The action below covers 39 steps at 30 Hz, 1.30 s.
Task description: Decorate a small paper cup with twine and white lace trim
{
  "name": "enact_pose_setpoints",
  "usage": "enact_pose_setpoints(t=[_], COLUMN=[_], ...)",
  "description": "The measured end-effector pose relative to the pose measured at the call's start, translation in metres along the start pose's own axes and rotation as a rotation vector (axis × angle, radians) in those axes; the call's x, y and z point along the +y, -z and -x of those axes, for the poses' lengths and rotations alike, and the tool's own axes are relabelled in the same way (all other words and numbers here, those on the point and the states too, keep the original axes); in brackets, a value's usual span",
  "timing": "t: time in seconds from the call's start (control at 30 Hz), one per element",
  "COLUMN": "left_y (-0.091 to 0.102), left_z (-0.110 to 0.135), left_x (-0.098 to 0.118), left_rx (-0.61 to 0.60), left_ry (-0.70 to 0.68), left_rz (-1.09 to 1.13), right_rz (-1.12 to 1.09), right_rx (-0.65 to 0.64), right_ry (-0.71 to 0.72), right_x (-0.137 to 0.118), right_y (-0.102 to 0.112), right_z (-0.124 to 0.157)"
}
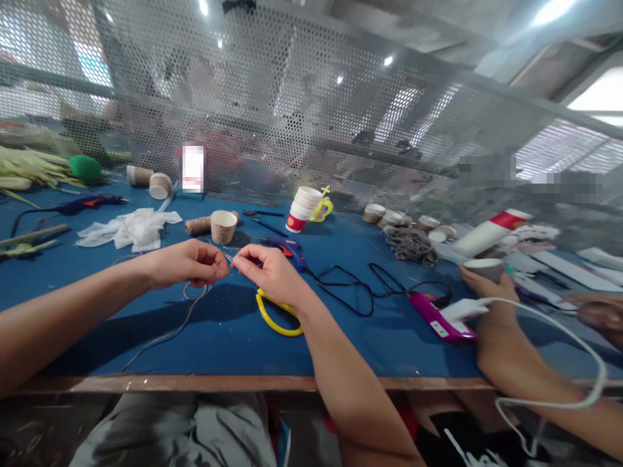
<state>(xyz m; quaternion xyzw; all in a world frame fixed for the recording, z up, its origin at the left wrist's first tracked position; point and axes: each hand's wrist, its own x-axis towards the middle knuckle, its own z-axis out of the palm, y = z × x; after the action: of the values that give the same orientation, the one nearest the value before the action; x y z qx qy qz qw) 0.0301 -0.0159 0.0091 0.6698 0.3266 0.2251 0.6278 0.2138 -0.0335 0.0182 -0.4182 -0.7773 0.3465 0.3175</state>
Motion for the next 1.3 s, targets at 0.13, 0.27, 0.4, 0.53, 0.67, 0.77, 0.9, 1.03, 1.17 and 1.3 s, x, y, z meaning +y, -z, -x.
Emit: enact_pose_setpoints(t=[0.13, 0.27, 0.4, 0.53, 0.67, 0.77, 0.9, 1.03, 1.17, 1.3], left_y=[0.000, 0.000, 0.000, 0.000, 0.000, 0.000, 0.001, 0.002, 0.001, 0.001], left_z=[0.001, 0.002, 0.002, 0.002, 0.002, 0.002, 0.001, -0.002, -0.003, -0.003], left_x=[0.002, 0.003, 0.004, 0.005, 0.005, 0.005, 0.005, 0.004, 0.004, 0.003], left_rx=[-0.003, 0.001, 0.012, 0.019, 0.033, 0.039, 0.039, 0.084, 0.130, 0.149], left_ry=[0.044, 0.076, 0.108, 0.128, 0.144, 0.137, 0.105, 0.062, 0.052, 0.036], left_rz=[0.032, 0.065, 0.095, 0.130, 0.167, 0.207, 0.304, 0.387, 0.424, 0.425], right_rz=[-0.138, -0.186, -0.211, -0.244, -0.261, -0.276, -0.277, -0.240, -0.266, -0.279], right_rx=[-0.064, -0.067, -0.060, -0.050, -0.039, -0.031, -0.015, 0.059, 0.129, 0.170], right_ry=[-0.082, -0.118, -0.130, -0.140, -0.145, -0.131, -0.089, -0.044, -0.048, -0.059], right_x=[0.002, 0.002, 0.001, 0.000, 0.000, 0.000, 0.001, 0.003, 0.003, 0.001], right_y=[-0.001, -0.002, -0.002, -0.003, -0.003, -0.003, -0.003, -0.006, -0.011, -0.014], right_z=[0.001, 0.002, 0.001, 0.002, 0.001, 0.001, 0.001, 0.000, -0.001, -0.002])
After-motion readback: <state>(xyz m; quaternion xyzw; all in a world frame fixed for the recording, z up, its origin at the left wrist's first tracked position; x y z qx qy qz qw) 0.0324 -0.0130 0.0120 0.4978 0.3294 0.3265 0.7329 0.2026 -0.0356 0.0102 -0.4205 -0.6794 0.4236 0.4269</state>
